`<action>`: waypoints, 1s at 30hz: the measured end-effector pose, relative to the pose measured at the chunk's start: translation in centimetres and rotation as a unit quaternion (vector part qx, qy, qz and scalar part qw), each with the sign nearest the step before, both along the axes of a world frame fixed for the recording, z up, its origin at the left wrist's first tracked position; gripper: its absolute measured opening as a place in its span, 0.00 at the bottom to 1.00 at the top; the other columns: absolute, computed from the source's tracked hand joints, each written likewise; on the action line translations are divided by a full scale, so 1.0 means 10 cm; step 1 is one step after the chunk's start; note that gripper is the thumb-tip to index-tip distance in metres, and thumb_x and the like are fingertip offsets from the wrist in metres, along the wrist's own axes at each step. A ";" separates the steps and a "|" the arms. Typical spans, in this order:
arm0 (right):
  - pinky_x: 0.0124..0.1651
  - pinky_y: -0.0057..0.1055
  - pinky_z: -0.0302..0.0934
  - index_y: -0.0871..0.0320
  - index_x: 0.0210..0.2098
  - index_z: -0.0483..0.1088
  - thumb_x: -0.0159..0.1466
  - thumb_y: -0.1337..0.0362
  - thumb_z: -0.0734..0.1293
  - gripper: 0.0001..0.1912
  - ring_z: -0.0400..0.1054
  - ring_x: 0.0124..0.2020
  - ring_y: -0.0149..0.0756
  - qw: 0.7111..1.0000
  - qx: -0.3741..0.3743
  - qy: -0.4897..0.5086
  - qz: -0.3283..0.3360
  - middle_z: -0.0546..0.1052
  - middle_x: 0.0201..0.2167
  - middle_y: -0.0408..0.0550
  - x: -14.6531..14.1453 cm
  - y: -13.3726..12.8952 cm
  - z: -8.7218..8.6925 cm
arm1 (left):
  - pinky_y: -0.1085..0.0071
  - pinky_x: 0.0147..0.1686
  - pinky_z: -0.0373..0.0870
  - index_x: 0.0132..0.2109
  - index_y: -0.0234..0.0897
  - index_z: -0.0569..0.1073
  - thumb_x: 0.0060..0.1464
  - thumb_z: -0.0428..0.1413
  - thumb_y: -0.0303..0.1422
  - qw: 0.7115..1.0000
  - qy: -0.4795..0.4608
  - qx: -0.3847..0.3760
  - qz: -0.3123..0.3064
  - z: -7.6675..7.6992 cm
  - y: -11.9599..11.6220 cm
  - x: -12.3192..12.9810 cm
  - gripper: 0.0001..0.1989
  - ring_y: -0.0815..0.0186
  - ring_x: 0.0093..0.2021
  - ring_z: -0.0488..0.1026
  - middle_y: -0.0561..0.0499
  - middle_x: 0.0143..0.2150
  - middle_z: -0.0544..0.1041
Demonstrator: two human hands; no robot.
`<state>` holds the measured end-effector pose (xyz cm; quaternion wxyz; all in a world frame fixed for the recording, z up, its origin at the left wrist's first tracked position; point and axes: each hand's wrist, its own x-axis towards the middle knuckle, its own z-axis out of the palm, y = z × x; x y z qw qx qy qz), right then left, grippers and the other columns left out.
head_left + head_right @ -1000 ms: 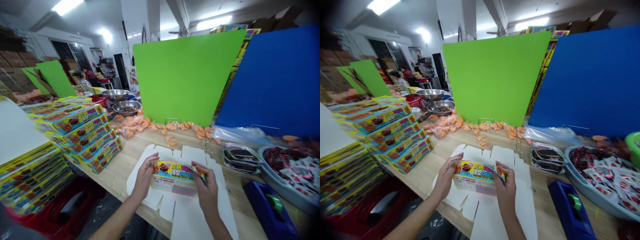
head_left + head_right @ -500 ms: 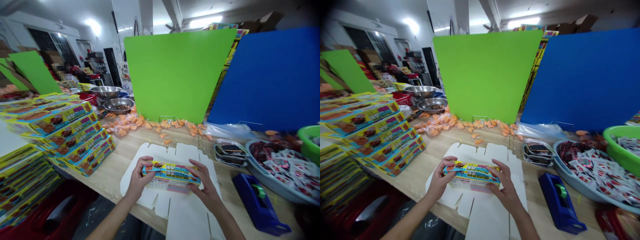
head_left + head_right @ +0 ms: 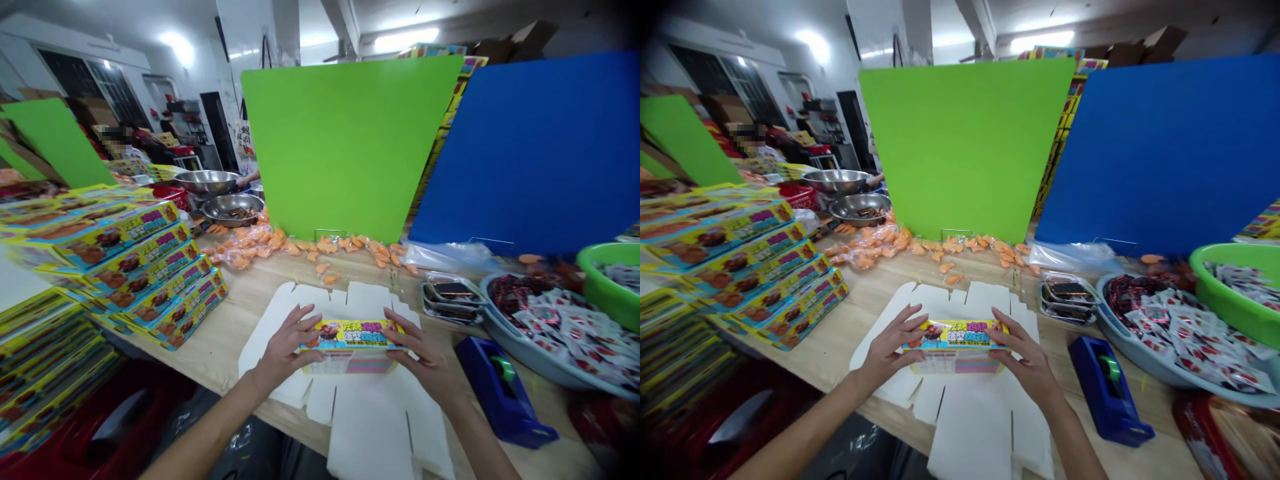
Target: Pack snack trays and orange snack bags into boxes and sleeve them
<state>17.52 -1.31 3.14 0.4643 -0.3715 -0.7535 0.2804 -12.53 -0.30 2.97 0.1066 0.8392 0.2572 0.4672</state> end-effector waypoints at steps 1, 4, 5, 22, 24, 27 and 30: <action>0.51 0.39 0.64 0.47 0.47 0.70 0.60 0.64 0.65 0.15 0.60 0.55 0.42 1.000 -0.003 0.002 -0.004 0.62 0.58 0.47 0.01 0.00 -0.01 | 0.45 0.57 0.54 0.53 0.42 0.64 0.51 0.57 0.33 0.999 0.032 0.027 -0.008 0.00 0.03 -0.02 0.22 0.55 0.61 0.57 0.42 0.55 0.69; 0.53 0.41 0.62 0.48 0.46 0.70 0.60 0.63 0.65 0.14 0.59 0.56 0.42 1.000 -0.004 0.001 -0.019 0.61 0.58 0.46 0.00 0.00 -0.02 | 0.48 0.58 0.55 0.59 0.41 0.59 0.54 0.54 0.33 0.992 0.110 0.061 -0.028 -0.02 0.08 -0.13 0.25 0.57 0.63 0.54 0.41 0.57 0.66; 0.54 0.41 0.62 0.47 0.46 0.70 0.60 0.63 0.65 0.14 0.58 0.57 0.42 1.000 -0.003 0.000 -0.023 0.61 0.59 0.45 -0.01 -0.01 -0.02 | 0.50 0.58 0.56 0.60 0.41 0.57 0.55 0.53 0.34 0.989 0.129 0.063 -0.027 -0.02 0.09 -0.17 0.25 0.57 0.63 0.53 0.41 0.58 0.65; 0.62 0.44 0.46 0.47 0.56 0.59 0.64 0.62 0.60 0.21 0.46 0.62 0.39 0.990 0.080 -0.105 -0.044 0.54 0.62 0.43 0.12 -0.11 0.06 | 0.68 0.51 0.61 0.61 0.48 0.56 0.60 0.44 0.30 0.935 0.349 0.053 -0.021 0.35 0.08 0.30 0.22 0.64 0.63 0.54 0.52 0.61 0.61; 0.60 0.44 0.50 0.52 0.55 0.61 0.64 0.57 0.59 0.21 0.53 0.59 0.40 0.979 0.057 -0.098 -0.170 0.61 0.58 0.49 0.38 -0.23 0.06 | 0.69 0.50 0.62 0.60 0.50 0.58 0.60 0.44 0.30 0.936 0.347 0.060 -0.017 0.33 0.10 0.28 0.22 0.64 0.62 0.56 0.54 0.61 0.61; 0.50 0.42 0.59 0.57 0.41 0.70 0.61 0.50 0.57 0.21 0.64 0.45 0.43 0.891 -0.024 -0.069 -0.448 0.71 0.40 0.53 0.92 -0.52 0.01 | 0.70 0.49 0.63 0.60 0.52 0.59 0.59 0.46 0.31 0.943 0.325 0.074 -0.011 0.32 0.13 0.28 0.22 0.63 0.60 0.60 0.56 0.60 0.63; 0.39 0.42 0.60 0.58 0.26 0.71 0.52 0.46 0.62 0.20 0.66 0.34 0.46 0.840 -0.116 -0.081 -0.524 0.71 0.27 0.53 1.38 -0.81 -0.11 | 0.71 0.47 0.63 0.60 0.53 0.58 0.58 0.48 0.33 0.953 0.292 0.086 -0.001 0.30 0.13 0.30 0.23 0.63 0.58 0.62 0.57 0.58 0.65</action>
